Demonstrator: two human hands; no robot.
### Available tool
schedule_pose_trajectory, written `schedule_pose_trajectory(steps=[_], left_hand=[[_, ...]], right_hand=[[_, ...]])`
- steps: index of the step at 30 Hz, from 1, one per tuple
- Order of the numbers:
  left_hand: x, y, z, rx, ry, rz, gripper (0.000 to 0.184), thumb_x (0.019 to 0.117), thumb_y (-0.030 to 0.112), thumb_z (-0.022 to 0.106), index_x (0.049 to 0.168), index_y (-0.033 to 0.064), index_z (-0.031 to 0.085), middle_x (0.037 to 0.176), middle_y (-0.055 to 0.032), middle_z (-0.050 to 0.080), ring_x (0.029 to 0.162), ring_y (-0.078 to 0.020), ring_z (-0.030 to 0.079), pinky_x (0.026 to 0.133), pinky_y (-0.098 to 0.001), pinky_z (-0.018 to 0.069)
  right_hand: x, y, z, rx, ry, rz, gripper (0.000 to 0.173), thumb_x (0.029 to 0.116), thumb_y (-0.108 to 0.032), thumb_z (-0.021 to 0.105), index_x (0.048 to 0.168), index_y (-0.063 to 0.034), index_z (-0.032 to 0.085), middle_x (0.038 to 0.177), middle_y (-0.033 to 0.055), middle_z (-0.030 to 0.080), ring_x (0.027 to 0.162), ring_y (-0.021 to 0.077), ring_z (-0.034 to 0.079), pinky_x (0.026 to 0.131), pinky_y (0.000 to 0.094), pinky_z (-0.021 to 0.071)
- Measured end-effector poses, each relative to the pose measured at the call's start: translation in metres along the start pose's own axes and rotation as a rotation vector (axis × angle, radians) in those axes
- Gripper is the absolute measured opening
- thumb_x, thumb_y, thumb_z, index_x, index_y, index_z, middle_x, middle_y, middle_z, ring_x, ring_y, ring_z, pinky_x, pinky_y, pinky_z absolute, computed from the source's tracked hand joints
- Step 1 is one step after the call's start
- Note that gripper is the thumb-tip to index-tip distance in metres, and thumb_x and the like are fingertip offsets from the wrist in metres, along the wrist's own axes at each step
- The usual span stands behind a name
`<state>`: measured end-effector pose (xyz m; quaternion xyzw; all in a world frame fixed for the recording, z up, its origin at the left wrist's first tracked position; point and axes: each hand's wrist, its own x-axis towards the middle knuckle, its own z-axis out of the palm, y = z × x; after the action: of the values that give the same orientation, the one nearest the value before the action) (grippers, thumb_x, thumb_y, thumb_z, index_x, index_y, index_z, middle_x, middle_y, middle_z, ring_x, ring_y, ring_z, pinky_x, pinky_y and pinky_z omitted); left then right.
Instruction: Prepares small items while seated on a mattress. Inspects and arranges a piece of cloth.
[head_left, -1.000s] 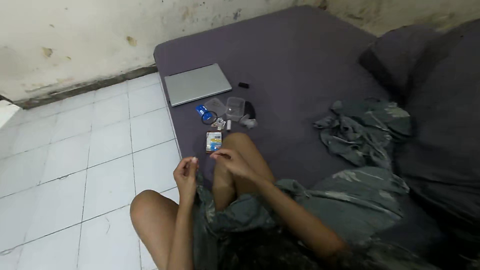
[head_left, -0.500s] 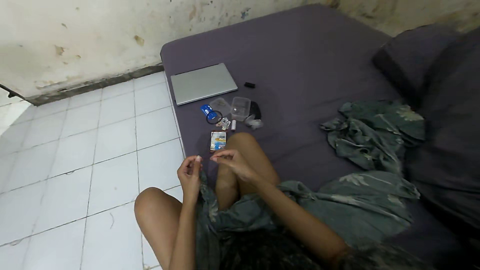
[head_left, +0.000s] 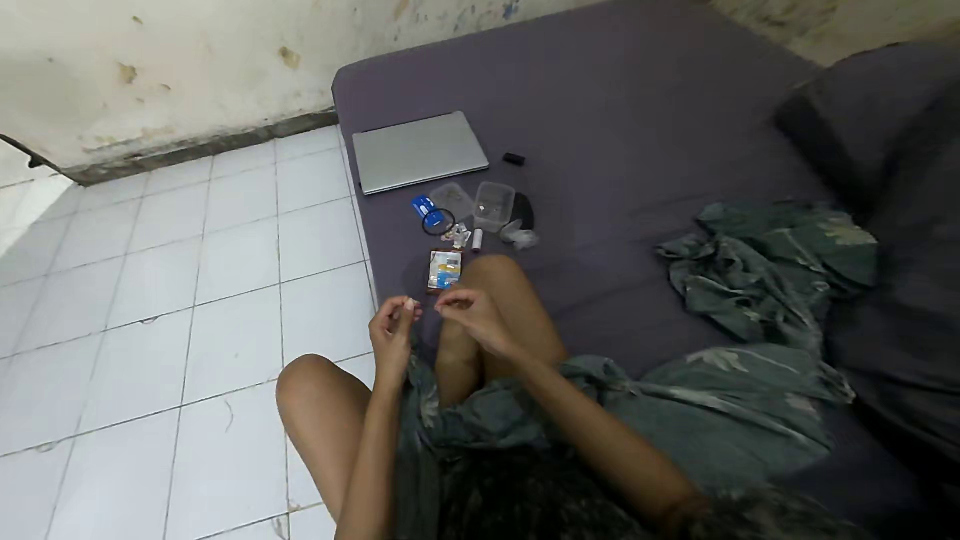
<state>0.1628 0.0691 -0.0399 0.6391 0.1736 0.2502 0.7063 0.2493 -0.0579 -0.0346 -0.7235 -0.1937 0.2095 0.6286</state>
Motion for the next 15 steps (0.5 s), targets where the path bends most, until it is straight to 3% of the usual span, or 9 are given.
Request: schedule_pose_trajectory(steps=[4,6,7,9,11,13,15], left_hand=[[0.003,0.001,0.001,0.017,0.008,-0.015,0.014,0.1002,-0.001,0.048,0.099,-0.0034,0.062,0.084,0.0057,0.067,0.080,0.0013,0.066,0.077,-0.0184,0.0557],[0.007,-0.001,-0.004,0.197,-0.028,-0.020,0.017,0.1006,0.002,0.055,0.106,-0.0103,0.065,0.094,-0.0067,0.070,0.085,-0.0063,0.068,0.080,-0.0230,0.0566],[0.009,-0.003,-0.008,0.339,-0.077,-0.044,0.025,0.1010,0.006,0.058,0.115,-0.0130,0.065,0.106,-0.0173,0.071,0.092,-0.0159,0.069,0.084,-0.0299,0.0564],[0.011,-0.005,-0.013,0.638,-0.219,-0.183,0.047,0.1023,0.021,0.062,0.135,-0.0120,0.056,0.129,-0.0277,0.063,0.113,-0.0338,0.066,0.098,-0.0438,0.0524],[0.011,-0.003,-0.014,0.878,-0.359,-0.395,0.065,0.1028,0.034,0.062,0.145,-0.0114,0.045,0.143,-0.0313,0.052,0.132,-0.0430,0.053,0.112,-0.0527,0.0417],[0.011,0.000,-0.012,1.048,-0.477,-0.599,0.066,0.1038,0.039,0.059,0.143,-0.0126,0.048,0.146,-0.0346,0.047,0.140,-0.0481,0.044,0.114,-0.0610,0.0347],[0.011,0.003,-0.010,1.157,-0.568,-0.757,0.057,0.1072,0.038,0.052,0.136,-0.0107,0.055,0.143,-0.0325,0.052,0.138,-0.0468,0.046,0.112,-0.0641,0.0345]], right_hand=[[0.013,-0.012,-0.003,-0.050,-0.032,0.103,0.010,0.0925,0.001,0.066,0.096,0.0105,0.069,0.093,0.0110,0.068,0.080,0.0047,0.061,0.077,0.0199,0.0521],[0.033,-0.026,-0.013,-0.144,-0.089,0.159,0.018,0.0979,-0.003,0.065,0.106,0.0126,0.068,0.095,0.0160,0.069,0.079,0.0102,0.062,0.077,0.0254,0.0526],[0.049,-0.026,-0.020,-0.194,-0.125,0.121,0.020,0.0989,-0.005,0.064,0.108,0.0122,0.068,0.096,0.0177,0.070,0.080,0.0140,0.064,0.078,0.0290,0.0540],[0.091,-0.031,-0.036,-0.261,-0.169,0.049,0.024,0.0997,-0.006,0.064,0.113,0.0130,0.067,0.103,0.0246,0.071,0.087,0.0263,0.070,0.084,0.0412,0.0569],[0.130,-0.059,-0.049,-0.311,-0.109,0.037,0.025,0.1001,-0.007,0.063,0.116,0.0123,0.066,0.107,0.0250,0.070,0.090,0.0282,0.071,0.086,0.0431,0.0575],[0.165,-0.086,-0.063,-0.365,-0.014,-0.031,0.027,0.1001,-0.009,0.063,0.116,0.0124,0.066,0.105,0.0245,0.071,0.089,0.0278,0.070,0.087,0.0428,0.0569],[0.193,-0.105,-0.075,-0.402,0.101,-0.078,0.026,0.0984,-0.009,0.065,0.115,0.0113,0.067,0.103,0.0239,0.071,0.087,0.0274,0.071,0.085,0.0428,0.0574]])
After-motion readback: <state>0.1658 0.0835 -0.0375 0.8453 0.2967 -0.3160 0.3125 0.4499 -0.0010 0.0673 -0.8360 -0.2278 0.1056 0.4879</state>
